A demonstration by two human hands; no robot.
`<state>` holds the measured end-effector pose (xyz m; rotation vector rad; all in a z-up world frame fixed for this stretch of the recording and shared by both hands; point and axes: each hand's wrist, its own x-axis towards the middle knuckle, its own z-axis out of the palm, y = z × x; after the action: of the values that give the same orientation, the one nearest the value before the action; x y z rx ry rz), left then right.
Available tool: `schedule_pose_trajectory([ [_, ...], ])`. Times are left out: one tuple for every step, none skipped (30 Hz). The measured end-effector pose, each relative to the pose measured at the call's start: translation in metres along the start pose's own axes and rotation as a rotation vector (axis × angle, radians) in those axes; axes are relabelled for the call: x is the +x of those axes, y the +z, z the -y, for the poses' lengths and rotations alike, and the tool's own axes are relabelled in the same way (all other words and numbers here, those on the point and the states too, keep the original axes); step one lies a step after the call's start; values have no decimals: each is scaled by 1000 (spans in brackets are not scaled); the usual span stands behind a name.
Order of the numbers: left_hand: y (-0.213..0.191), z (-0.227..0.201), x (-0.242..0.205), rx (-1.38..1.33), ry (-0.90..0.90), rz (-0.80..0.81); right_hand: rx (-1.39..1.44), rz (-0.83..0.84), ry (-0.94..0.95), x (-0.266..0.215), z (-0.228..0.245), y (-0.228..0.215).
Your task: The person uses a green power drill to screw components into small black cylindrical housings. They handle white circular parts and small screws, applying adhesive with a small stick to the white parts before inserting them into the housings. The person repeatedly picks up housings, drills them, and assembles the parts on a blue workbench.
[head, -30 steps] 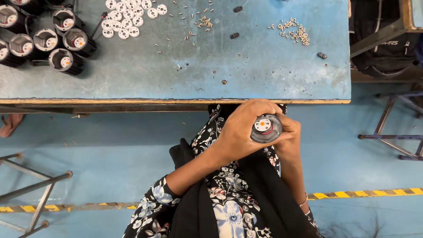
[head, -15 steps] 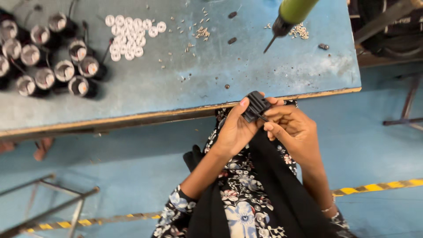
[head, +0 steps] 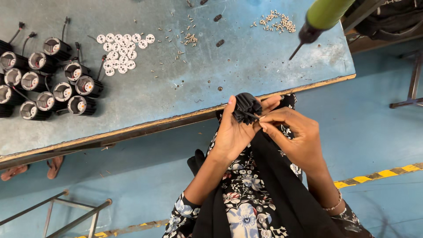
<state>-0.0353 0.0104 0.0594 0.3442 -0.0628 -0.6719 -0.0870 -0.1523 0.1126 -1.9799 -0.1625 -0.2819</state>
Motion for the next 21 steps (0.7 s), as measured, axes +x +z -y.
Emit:
schedule_pose_trajectory([
  [-2, 1, 0, 25, -12, -40, -3, 0, -4, 1, 1, 0],
  [-4, 2, 0, 50, -24, -80, -8, 0, -9, 2, 1, -1],
  [-6, 4, 0, 85, 3, -95, -12, -1, -13, 2, 2, -1],
  [-8, 6, 1, 122, 31, -109, 3, -5, -11, 3, 2, -1],
  [-11, 7, 2, 158, 59, -123, 18, -10, -9, 4, 1, -1],
  [-14, 9, 1, 162, 77, -121, 33, -12, -6, 3, 2, 0],
  [-16, 10, 0, 165, 94, -120, 51, -12, 3, 2, 2, 0],
  [-18, 12, 0, 168, 113, -119, 67, -11, 10, 2, 2, 0],
  [-20, 14, 1, 163, 121, -136, 84, -10, 17, 2, 3, -1],
  [-20, 14, 2, 161, 126, -154, 59, -17, 11, 1, 5, -2],
  [-21, 15, 3, 158, 131, -172, 33, -24, 5, 1, 6, -3],
  [-21, 15, 3, 197, 147, -157, 9, -32, 1, 1, 8, -3],
  [-21, 15, 4, 235, 163, -142, -66, -53, -41, 1, 10, -4],
  [-20, 16, 5, 271, 178, -125, -143, -75, -83, 0, 11, -5],
  [-18, 17, 5, 306, 193, -129, -221, -96, -126, 0, 13, -6],
  [-17, 16, 6, 342, 209, -132, -231, -92, -133, 1, 13, -7],
  [-16, 16, 6, 378, 225, -135, -241, -88, -141, 2, 13, -8],
  [-14, 15, 7, 360, 225, -147, -250, -82, -147, 2, 13, -9],
  [-13, 15, 7, 342, 226, -158, -249, -69, -170, 2, 10, -9],
  [-11, 15, 8, 321, 226, -170, -252, -53, -192, 2, 7, -10],
  [-9, 15, 7, 349, 255, -154, -254, -37, -213, 1, 2, -10],
])
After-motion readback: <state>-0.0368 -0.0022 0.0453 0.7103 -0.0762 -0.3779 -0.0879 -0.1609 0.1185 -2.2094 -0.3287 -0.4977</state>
